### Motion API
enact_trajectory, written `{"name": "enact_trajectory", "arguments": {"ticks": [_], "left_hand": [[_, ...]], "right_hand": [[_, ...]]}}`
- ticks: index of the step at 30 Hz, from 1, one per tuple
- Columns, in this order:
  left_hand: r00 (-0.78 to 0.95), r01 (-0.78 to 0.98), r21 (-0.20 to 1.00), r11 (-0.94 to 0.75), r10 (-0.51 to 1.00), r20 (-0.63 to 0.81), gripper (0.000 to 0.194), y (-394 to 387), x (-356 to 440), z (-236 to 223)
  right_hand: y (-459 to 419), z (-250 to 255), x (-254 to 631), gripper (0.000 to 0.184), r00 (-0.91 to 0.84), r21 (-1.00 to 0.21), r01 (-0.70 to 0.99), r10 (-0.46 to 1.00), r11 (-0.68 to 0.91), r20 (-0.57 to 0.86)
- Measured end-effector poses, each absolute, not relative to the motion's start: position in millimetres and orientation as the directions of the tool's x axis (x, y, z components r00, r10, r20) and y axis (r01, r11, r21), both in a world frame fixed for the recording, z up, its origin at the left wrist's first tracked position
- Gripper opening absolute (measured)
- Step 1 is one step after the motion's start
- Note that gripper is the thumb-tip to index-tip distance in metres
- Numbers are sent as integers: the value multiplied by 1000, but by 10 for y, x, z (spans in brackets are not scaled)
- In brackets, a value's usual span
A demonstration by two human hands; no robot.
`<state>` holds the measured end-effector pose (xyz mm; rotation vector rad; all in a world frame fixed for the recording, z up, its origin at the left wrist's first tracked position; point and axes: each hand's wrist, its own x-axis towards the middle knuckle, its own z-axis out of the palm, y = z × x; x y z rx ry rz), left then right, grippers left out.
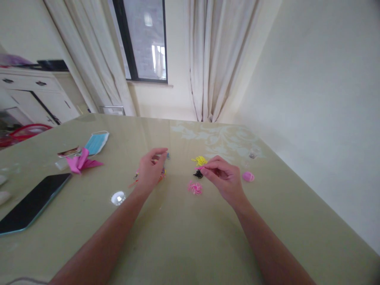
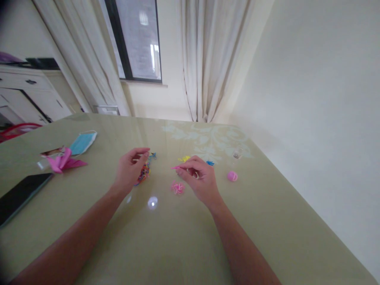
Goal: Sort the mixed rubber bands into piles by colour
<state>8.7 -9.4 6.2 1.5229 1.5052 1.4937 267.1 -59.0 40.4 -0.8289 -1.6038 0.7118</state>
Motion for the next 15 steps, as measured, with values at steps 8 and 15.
{"name": "enact_trajectory", "arguments": {"ticks": [8,15], "left_hand": [[-67,889,449,-87,946,316,25,14,-191,-12],[16,987,147,-59,961,276,29,-125,-60,16]], "right_hand": [[-461,316,2754,19,-397,-716,401,813,572,426],[-387,109,2718,7,-486,-566,579,806,586,337]]}}
